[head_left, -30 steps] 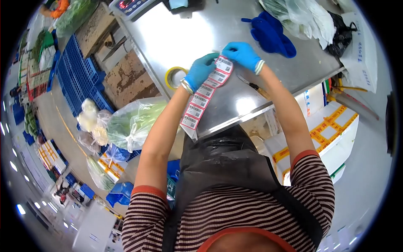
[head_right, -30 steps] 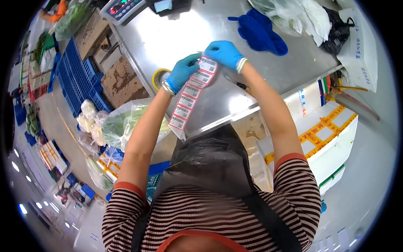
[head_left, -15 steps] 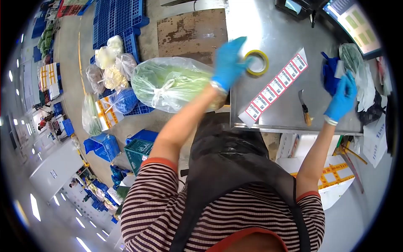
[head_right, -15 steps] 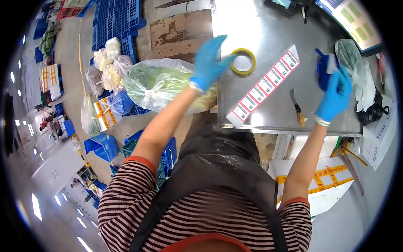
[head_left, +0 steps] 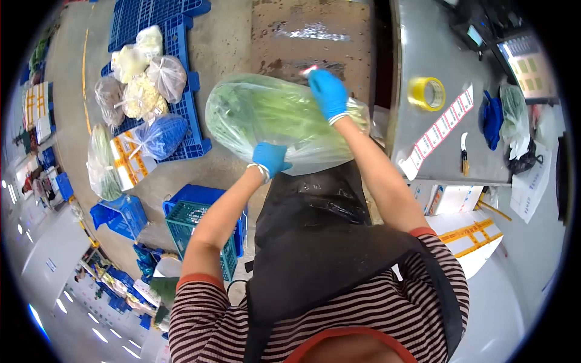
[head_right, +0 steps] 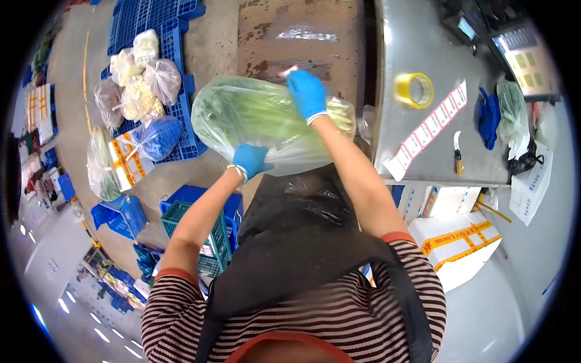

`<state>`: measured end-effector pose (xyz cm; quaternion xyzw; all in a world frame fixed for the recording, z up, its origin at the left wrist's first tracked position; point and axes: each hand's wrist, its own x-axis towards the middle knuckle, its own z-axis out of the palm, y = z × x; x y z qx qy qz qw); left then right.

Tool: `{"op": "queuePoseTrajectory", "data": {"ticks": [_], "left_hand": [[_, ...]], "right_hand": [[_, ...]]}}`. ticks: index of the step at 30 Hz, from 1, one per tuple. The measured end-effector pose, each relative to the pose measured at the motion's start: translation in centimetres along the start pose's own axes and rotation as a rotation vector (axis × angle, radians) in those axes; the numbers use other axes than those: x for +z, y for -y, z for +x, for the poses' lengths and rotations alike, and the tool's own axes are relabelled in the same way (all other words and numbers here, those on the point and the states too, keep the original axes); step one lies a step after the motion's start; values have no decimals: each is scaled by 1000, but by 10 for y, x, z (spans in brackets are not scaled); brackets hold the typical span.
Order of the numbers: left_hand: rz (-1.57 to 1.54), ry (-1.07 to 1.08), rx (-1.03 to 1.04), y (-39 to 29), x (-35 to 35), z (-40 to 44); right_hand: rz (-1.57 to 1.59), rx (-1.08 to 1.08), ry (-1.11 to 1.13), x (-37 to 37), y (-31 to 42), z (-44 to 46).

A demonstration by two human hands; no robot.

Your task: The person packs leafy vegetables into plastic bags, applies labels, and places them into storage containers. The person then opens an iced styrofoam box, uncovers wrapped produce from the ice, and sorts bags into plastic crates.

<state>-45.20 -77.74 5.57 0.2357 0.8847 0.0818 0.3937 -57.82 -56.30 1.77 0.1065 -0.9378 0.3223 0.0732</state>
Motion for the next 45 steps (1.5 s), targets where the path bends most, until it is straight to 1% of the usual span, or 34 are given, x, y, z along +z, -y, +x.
{"op": "queuePoseTrajectory", "data": {"ticks": [2,3,5,6,8,11,14,15,16,17,18,19,20,21,22,24,25,27,28,29,32,33,34,37,38,40,41,44,45], "left_hand": [[-29,-132,-11,4,20,-3],[-35,-120,16,9,26,-2],[-71,-119,15,11,26,-4],[-85,-127,12,13,24,-2],[-114,-162,18,15,30,-2],[-164,-181,-4,15,32,1],[-199,-227,-42,14,44,4],[-209,-244,-69,17,46,4],[-219,-259,-92,15,47,2],[-240,-224,-118,13,46,-1],[-262,-194,-138,16,42,-1],[-287,-230,-171,17,45,-2],[-317,-256,-192,15,53,-7],[-340,-297,-202,17,53,-11],[-361,-266,-215,21,45,-14],[-422,-194,-233,17,27,-27],[-469,-129,-225,17,10,-37],[-502,-187,-170,15,-17,-61],[-517,-217,-140,15,-30,-74],[-529,-300,-87,18,-43,-86],[-596,-410,-37,59,-92,-122],[-563,-439,-54,79,-102,-134],[-560,-534,-43,101,-107,-146],[-626,-541,-131,172,-123,-197],[-575,-568,-139,197,-120,-214],[-587,-595,-113,250,-113,-246],[-622,-559,-134,273,-112,-263],[-614,-664,-261,341,-87,-302],[-677,-663,-315,364,-92,-318]], "right_hand": [[16,161,540,50,15,-36],[-83,45,518,63,17,-57],[-285,-198,463,57,7,-92],[-272,-44,677,44,7,-93],[-290,60,802,15,6,-84],[-130,56,411,27,0,-58],[25,-84,287,83,23,-20],[34,-8,359,126,-3,-37],[22,1,367,150,-22,-54],[-1,38,375,156,-23,-58],[-64,35,388,150,-19,-59],[-3,24,402,127,-8,-55],[59,200,500,106,-6,-57],[-44,125,514,89,-22,-73],[-129,76,562,68,-35,-85],[-222,227,754,18,-50,-101],[-256,276,810,-6,-55,-108],[-234,240,678,-46,-57,-117],[-167,309,599,-56,-57,-118],[-100,377,518,-63,-56,-117],[110,536,330,-62,-27,-93],[183,579,284,-57,-9,-81],[205,562,255,-49,9,-70],[228,507,166,-21,84,-42],[215,511,165,-8,103,-40],[181,507,173,17,134,-39],[256,534,134,39,137,-47],[456,753,189,86,180,-65],[473,766,252,103,187,-72]]}}
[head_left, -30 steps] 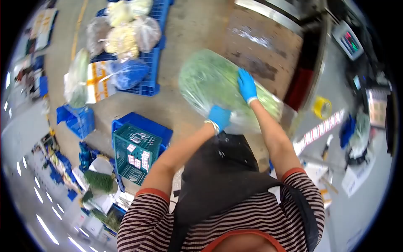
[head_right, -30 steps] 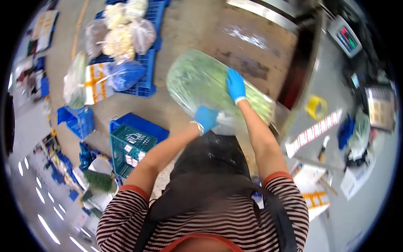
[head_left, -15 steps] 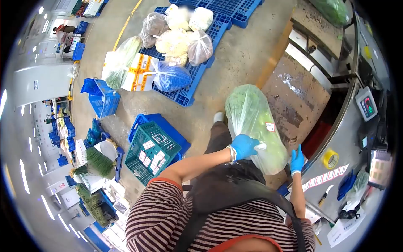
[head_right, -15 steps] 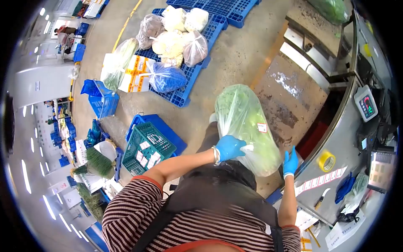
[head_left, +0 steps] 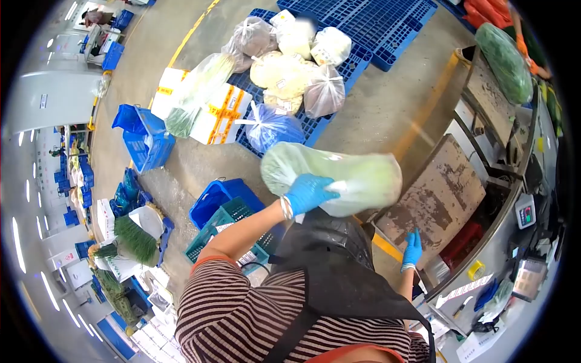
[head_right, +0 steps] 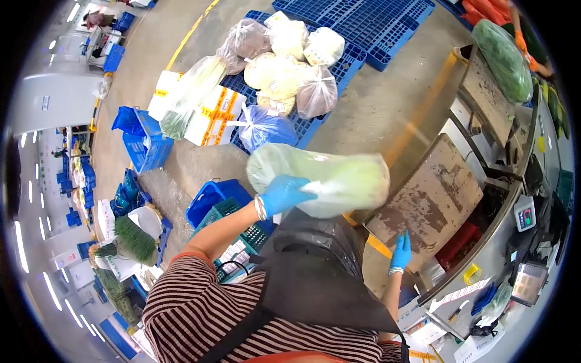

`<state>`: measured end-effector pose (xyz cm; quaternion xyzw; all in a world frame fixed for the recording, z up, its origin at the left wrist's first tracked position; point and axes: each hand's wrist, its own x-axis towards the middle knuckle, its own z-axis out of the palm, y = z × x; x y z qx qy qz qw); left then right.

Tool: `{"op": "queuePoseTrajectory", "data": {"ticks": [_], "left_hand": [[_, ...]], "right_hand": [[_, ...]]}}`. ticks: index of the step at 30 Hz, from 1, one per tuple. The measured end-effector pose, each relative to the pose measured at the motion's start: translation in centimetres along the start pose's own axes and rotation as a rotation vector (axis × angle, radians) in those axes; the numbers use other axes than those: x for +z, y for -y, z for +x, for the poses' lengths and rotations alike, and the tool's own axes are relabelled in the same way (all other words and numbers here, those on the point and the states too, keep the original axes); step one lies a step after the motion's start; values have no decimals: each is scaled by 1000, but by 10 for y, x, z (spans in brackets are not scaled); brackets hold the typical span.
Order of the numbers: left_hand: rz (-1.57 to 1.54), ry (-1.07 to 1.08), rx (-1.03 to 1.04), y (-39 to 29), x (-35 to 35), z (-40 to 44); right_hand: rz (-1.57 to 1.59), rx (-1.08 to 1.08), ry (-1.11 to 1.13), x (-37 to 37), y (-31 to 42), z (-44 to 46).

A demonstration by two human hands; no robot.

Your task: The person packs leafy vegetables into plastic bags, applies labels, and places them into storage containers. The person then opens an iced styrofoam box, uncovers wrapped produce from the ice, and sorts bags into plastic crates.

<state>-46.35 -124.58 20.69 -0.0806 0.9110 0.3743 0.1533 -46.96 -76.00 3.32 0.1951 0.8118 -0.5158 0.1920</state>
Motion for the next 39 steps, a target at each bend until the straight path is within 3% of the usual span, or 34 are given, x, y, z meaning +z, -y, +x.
{"op": "queuePoseTrajectory", "data": {"ticks": [2,3,5,6,8,11,12,13,15,17,19,20,22,23,25,27,28,29,30,31,32,33,34,35,36,37,39], "left_hand": [[-16,-166,14,58,-26,6],[50,-291,127,106,-25,12],[247,-208,-31,146,-72,19],[538,-335,233,171,-95,18],[827,-263,48,224,-144,18],[968,-331,-125,295,-261,-3],[1052,-493,50,340,-300,-16],[880,-462,-173,369,-337,-26],[1036,-467,-281,391,-410,-44],[701,-678,-483,363,-463,-48],[838,-790,-302,380,-506,-61],[807,-851,-376,382,-517,-62],[733,-930,-461,375,-521,-62],[894,-953,-441,404,-517,-65],[873,-841,-641,407,-493,-55],[1033,-584,-495,527,-477,-63],[710,-564,-656,554,-456,-53],[540,-663,-554,619,-428,-49],[530,-566,-619,660,-399,-39],[473,-552,-532,696,-368,-35],[316,-450,-717,677,-341,-20],[83,-507,-745,702,-313,-16],[-547,-536,-881,676,-289,-5],[-654,-503,-839,682,-266,0],[-757,-472,-800,685,-245,3],[-214,-372,-694,677,-222,8],[20,-402,-768,646,-175,24]], "right_hand": [[-144,56,109,35,25,-7],[-219,92,163,51,42,-14],[-183,93,217,68,54,-17],[-159,68,219,76,55,-13],[-126,75,212,90,69,-6],[-269,114,229,90,115,-14],[-185,166,220,91,121,-15],[-190,156,224,88,114,-12],[-196,137,220,67,76,3],[-187,195,216,62,67,5],[-183,241,224,61,63,-2],[-208,279,236,61,59,-2],[-258,373,288,65,58,-3],[-282,420,304,65,59,-2],[-401,311,314,79,72,-6],[-428,203,352,87,80,-16],[-572,141,411,97,112,-27],[-416,226,393,104,124,-37],[-449,241,413,89,100,-39],[-441,312,356,89,106,-49],[-511,350,325,86,108,-58],[-517,363,300,76,98,-67],[-606,351,285,68,92,-76],[-615,398,244,69,114,-92],[-628,381,216,55,82,-101],[-592,462,187,51,86,-113],[-602,504,176,40,80,-134]]}}
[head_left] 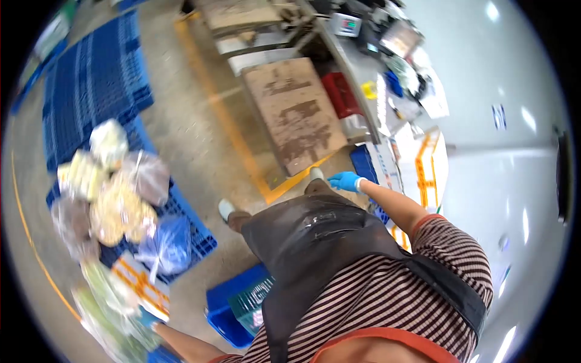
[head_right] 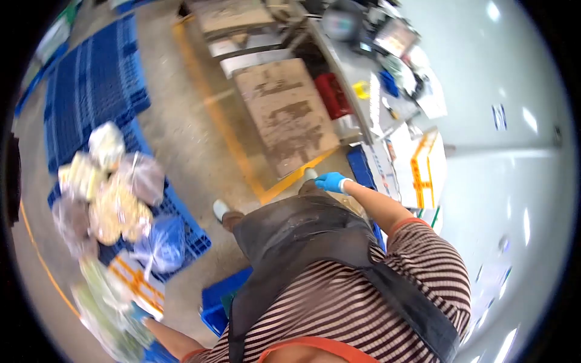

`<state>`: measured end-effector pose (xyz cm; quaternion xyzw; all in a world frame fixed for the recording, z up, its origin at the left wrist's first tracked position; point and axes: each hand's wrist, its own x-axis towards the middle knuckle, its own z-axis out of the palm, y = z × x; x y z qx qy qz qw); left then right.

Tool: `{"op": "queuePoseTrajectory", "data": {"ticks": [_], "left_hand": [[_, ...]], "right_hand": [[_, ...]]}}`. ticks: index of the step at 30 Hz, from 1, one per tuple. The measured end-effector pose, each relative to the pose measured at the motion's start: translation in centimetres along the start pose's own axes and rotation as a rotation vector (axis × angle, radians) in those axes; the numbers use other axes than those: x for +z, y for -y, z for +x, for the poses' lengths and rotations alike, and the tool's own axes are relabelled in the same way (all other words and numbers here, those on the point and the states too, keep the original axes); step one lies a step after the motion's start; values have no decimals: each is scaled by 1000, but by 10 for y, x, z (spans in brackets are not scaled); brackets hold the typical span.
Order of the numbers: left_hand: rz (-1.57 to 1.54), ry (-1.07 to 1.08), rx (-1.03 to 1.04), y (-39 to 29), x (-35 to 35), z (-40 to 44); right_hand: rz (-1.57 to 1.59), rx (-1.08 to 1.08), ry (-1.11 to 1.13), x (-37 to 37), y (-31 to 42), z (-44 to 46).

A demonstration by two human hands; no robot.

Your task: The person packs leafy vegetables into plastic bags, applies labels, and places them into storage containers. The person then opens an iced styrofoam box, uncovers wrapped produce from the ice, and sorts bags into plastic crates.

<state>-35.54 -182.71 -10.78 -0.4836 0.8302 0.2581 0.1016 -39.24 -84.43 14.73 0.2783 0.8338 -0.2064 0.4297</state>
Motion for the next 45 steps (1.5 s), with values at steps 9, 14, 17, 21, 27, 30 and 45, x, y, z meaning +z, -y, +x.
{"op": "queuePoseTrajectory", "data": {"ticks": [9,14,17,21,27,30,45], "left_hand": [[-96,507,247,-202,209,-222],[-144,648,850,-409,281,-449],[-101,897,967,-504,315,-603],[-85,1167,1191,-552,376,-810],[451,1509,1678,-538,410,-1064],[643,1561,1785,-541,415,-1128],[621,1405,1748,-670,566,-1185]], "right_hand": [[335,-24,-19,35,-117,-28],[549,-69,-96,77,-238,-9],[541,-111,-143,87,-330,-14],[671,176,-247,79,-448,-68],[1274,297,-526,68,-624,-158],[1419,305,-713,13,-682,-204],[1814,416,-507,-150,-1009,-101]]}}
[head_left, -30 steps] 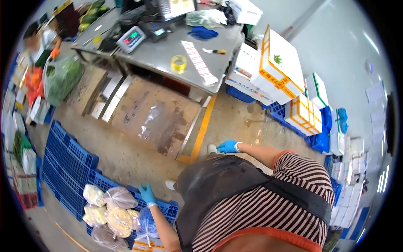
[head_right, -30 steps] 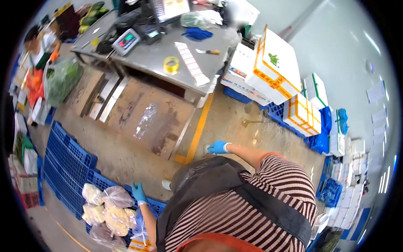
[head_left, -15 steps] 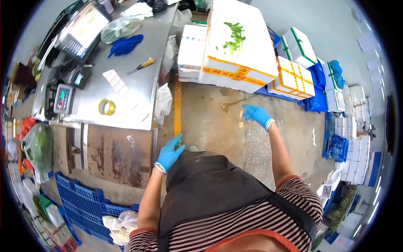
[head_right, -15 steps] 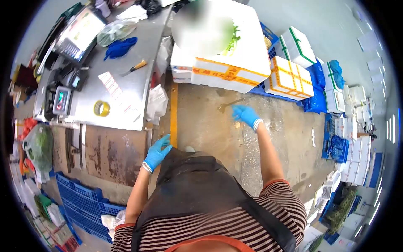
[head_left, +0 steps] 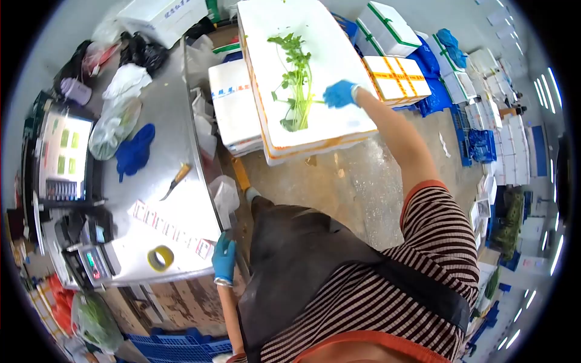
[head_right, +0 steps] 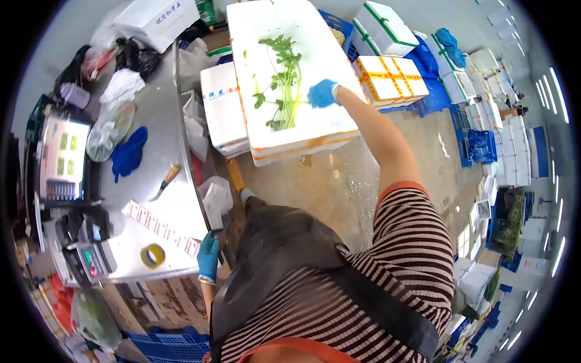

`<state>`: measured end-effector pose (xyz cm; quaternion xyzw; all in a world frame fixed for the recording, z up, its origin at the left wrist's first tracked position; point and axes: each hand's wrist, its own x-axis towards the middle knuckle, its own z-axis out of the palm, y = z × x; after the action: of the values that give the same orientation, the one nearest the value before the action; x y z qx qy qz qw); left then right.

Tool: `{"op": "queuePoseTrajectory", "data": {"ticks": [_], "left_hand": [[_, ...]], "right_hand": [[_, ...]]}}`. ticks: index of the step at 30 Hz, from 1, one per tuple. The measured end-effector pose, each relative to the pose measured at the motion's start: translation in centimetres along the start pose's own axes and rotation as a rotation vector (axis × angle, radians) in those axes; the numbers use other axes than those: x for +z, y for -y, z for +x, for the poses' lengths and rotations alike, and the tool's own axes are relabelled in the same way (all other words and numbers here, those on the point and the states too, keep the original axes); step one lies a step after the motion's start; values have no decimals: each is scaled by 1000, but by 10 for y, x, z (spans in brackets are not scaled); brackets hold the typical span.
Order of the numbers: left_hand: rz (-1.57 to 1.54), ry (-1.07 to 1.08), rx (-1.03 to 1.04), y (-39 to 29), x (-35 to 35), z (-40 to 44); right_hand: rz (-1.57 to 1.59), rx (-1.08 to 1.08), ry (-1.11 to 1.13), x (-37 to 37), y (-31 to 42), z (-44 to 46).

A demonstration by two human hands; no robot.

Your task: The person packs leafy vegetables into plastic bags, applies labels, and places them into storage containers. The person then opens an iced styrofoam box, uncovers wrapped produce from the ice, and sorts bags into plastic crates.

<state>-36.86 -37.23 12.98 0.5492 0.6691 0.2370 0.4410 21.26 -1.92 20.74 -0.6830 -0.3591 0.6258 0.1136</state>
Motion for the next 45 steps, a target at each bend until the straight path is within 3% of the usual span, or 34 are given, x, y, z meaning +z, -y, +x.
{"op": "queuePoseTrajectory", "data": {"ticks": [1,3,5,7,11,12,13,15,17,18,21,23,24,28,30,33,36,37,39,42,45], "left_hand": [[-28,3,-48,-3,-7,12],[52,38,-150,-7,-18,41],[5,59,-108,-11,-28,67],[264,128,-136,-56,-44,100],[268,90,43,-124,-47,164],[175,73,49,-154,-46,177],[68,58,104,-183,-42,189],[-140,40,161,-233,-24,210],[-358,17,192,-289,0,222],[-270,49,289,-305,12,228],[-400,222,337,-353,68,244],[-587,437,149,-383,109,252],[-716,502,29,-380,138,259],[-747,544,-410,-352,235,314],[-541,393,-392,-319,296,357],[-167,179,-132,-307,344,404],[-383,331,-155,-303,377,438],[-463,600,-182,-323,358,442],[-893,530,-524,-295,379,450],[-727,343,-1075,-296,356,428],[-538,527,-692,-279,354,416]], "right_hand": [[-97,201,-6,4,0,22],[-318,372,39,21,-10,53],[-424,462,-19,43,-29,83],[-446,473,64,58,-39,107],[-406,431,-85,90,-66,145],[-304,440,-174,100,-79,156],[-546,332,-102,102,-103,184],[-562,232,-287,105,-128,191],[-280,299,-220,92,-142,208],[-135,341,-189,83,-151,209],[244,409,-199,55,-89,138],[447,364,-153,36,-78,125],[549,343,-131,29,-76,118],[690,203,-81,11,-43,62],[715,123,-65,3,-39,48],[720,-5,-89,-4,-26,27],[626,-54,-171,-11,-1,-1],[590,-85,-226,-17,6,-9],[509,-146,-342,-36,13,-26],[458,-336,-483,-61,49,-70],[485,-338,-534,-65,68,-85]]}}
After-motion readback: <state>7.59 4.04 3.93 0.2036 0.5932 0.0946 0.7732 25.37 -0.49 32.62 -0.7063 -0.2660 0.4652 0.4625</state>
